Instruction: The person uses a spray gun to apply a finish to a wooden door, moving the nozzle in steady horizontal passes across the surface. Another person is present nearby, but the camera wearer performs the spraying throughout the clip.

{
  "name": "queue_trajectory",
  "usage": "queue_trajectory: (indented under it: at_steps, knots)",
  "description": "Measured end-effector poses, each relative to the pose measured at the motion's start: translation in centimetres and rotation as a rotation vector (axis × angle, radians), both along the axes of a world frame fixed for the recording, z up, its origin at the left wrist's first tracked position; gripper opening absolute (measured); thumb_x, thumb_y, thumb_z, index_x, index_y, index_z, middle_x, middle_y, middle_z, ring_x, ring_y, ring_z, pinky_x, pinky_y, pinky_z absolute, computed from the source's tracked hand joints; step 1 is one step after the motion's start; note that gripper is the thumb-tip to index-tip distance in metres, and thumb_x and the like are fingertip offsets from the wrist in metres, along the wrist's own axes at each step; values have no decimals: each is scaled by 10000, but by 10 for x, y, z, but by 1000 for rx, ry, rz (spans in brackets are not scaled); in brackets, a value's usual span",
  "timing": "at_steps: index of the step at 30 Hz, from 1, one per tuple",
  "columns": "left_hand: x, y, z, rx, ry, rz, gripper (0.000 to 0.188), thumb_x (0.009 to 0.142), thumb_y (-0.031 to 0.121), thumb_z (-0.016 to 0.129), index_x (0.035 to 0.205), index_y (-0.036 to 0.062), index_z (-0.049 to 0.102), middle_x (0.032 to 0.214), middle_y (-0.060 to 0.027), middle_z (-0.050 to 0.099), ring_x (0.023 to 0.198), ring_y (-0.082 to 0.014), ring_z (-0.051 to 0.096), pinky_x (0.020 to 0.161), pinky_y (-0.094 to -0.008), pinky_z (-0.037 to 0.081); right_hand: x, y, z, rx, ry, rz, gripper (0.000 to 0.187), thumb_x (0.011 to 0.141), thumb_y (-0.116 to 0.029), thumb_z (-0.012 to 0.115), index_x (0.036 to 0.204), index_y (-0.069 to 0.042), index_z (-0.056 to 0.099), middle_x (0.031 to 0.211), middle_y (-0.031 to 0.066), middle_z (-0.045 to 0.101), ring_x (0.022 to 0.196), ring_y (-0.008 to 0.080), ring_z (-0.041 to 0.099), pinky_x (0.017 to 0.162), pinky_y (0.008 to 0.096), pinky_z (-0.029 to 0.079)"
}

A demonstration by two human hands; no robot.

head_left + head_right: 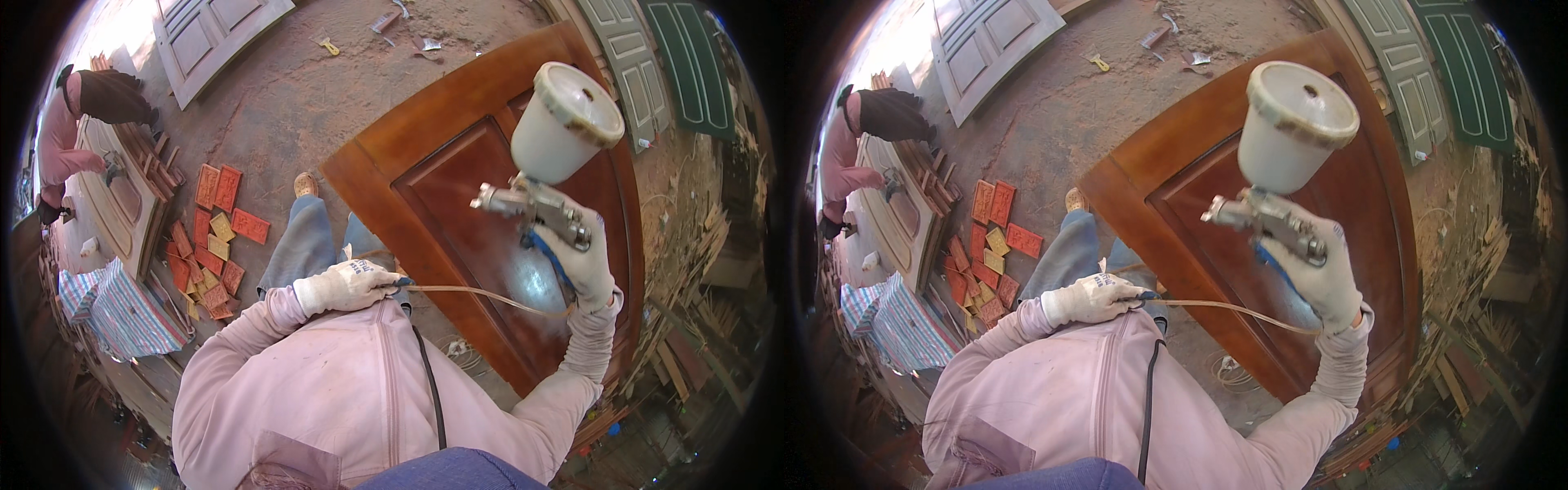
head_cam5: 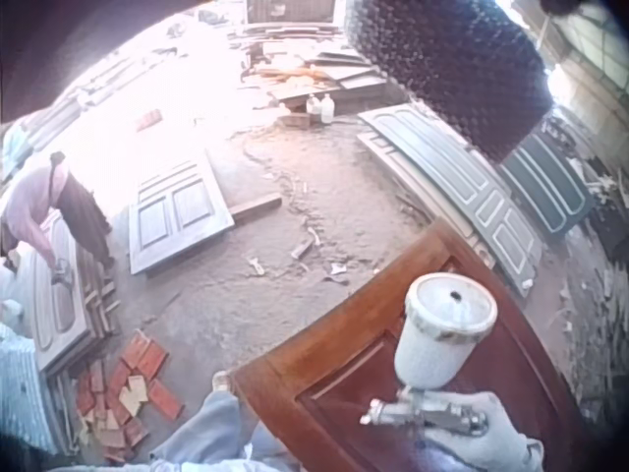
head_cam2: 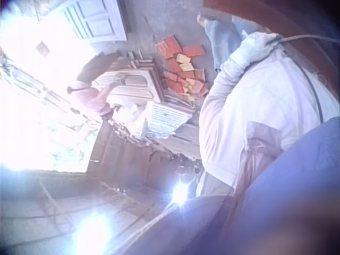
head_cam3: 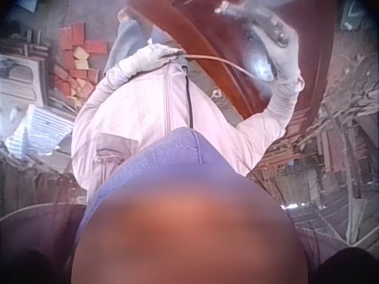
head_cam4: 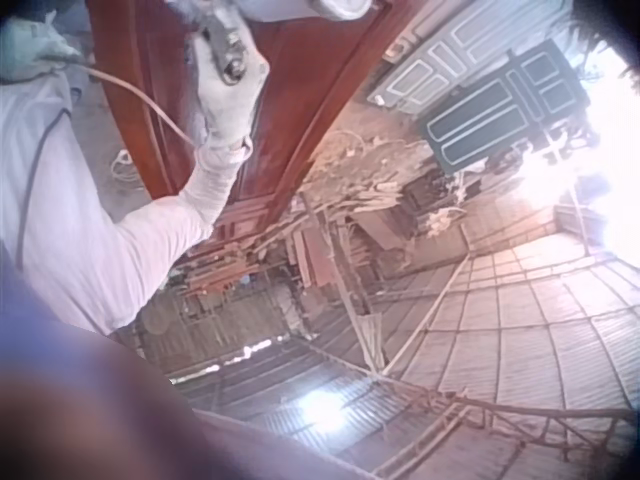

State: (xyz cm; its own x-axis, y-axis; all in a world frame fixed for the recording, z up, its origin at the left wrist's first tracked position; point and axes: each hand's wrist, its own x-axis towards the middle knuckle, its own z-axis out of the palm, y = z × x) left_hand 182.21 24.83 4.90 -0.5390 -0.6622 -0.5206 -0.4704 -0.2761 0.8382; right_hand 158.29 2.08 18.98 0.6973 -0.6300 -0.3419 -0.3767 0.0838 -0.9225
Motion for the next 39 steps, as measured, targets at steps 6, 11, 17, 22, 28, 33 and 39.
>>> queue_trajectory:
  at_steps: [6,11,17,22,28,33,39]
  knots:
    - [-5,-5,8,-37,-33,17,354,971,291,533,1258,100,616,1081,-144,685,1055,-311,625,923,-412,456,-16,-69,-15,-244,212,-356,364,914,-46,629,1275,-9,602,1034,26,700,802,56,627,665,214,512]
    - [-12,-20,10,-22,107,113,342,967,245,540,1238,48,610,1068,-194,673,1004,-354,629,878,-409,496,-55,-156,-47,-615,374,-551,238,896,-182,687,1063,-13,687,862,20,708,727,82,645,618,235,483]
    - [-17,-33,21,41,91,138,337,950,168,527,1257,51,598,1063,-187,672,1000,-345,628,872,-395,497,-61,-197,-44,-998,614,-662,278,904,-217,679,1045,22,686,901,28,705,776,118,656,691,279,502]
    - [-16,-35,17,77,88,147,341,949,164,533,1261,42,596,1060,-199,669,995,-347,633,867,-388,497,-91,-183,-51,-805,512,-688,259,914,-187,670,1102,-9,676,906,49,706,763,112,662,679,257,504]
    - [-19,-32,9,-14,120,29,351,978,246,499,1272,79,597,1075,-196,670,996,-360,632,877,-421,490,-81,-95,12,-185,240,-488,267,903,-175,659,1132,-37,666,857,37,703,669,86,651,552,210,490]
    - [-29,-40,8,28,119,-32,359,979,252,494,1287,92,588,1110,-191,663,1013,-350,634,885,-414,493,-106,-148,-26,-404,293,-676,278,898,-189,671,1127,-32,673,853,40,705,662,81,650,560,231,493]
    - [-36,-43,10,63,77,62,367,971,262,523,1303,113,579,1138,-165,660,1042,-303,641,890,-377,513,-114,-212,-50,-868,294,-804,227,891,-175,682,1062,-26,675,840,57,703,621,108,654,572,248,518]
